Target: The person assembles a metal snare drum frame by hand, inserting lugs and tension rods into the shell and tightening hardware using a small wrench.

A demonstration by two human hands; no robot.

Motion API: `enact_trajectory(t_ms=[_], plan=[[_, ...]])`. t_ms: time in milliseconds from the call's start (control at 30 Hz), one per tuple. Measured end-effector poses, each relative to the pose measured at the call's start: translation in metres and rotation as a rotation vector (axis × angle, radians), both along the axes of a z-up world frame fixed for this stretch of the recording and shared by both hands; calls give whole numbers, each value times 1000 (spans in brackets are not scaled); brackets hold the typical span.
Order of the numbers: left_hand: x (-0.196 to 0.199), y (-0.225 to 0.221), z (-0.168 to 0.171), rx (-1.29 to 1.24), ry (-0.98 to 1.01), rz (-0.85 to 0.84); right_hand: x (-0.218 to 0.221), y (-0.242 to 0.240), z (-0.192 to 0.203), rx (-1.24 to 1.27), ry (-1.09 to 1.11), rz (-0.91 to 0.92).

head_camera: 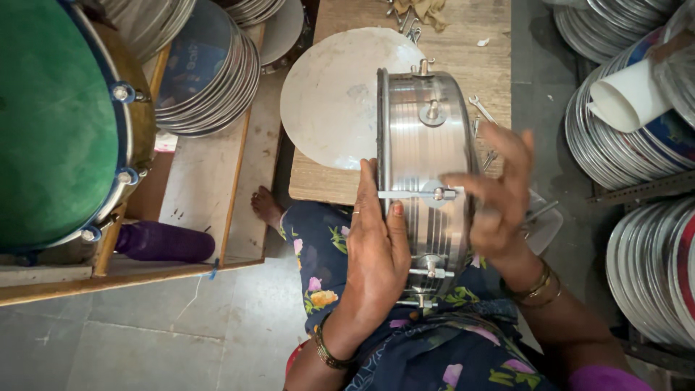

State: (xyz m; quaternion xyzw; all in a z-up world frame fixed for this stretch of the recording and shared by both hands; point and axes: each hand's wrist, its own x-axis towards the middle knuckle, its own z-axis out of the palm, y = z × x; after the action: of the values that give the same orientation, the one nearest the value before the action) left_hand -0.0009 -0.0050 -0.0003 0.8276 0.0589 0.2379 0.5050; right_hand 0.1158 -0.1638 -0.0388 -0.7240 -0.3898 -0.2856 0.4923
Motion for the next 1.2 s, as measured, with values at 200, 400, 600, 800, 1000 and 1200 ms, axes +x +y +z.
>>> enact_trajectory(t_ms=[200,400,600,800,1000,1200], plan=[[-1,0,0,-2,-9,5,-10,-3,10,-54,-103,0],[-1,0,3,10,-20,-6,-14,-5,19,-78,100,75],[-2,1,1,10,-4,-4,-18,-8,16,-164,131,1],[-3,-1,1,1,-17,3,-21,-7,17,-123,126,55],[-2,0,0,-8,-4,-9,-18,-7,11,-107,137,42],[-5,-2,0,-7,-30,-16,-19,-9,9,-117,187,40]])
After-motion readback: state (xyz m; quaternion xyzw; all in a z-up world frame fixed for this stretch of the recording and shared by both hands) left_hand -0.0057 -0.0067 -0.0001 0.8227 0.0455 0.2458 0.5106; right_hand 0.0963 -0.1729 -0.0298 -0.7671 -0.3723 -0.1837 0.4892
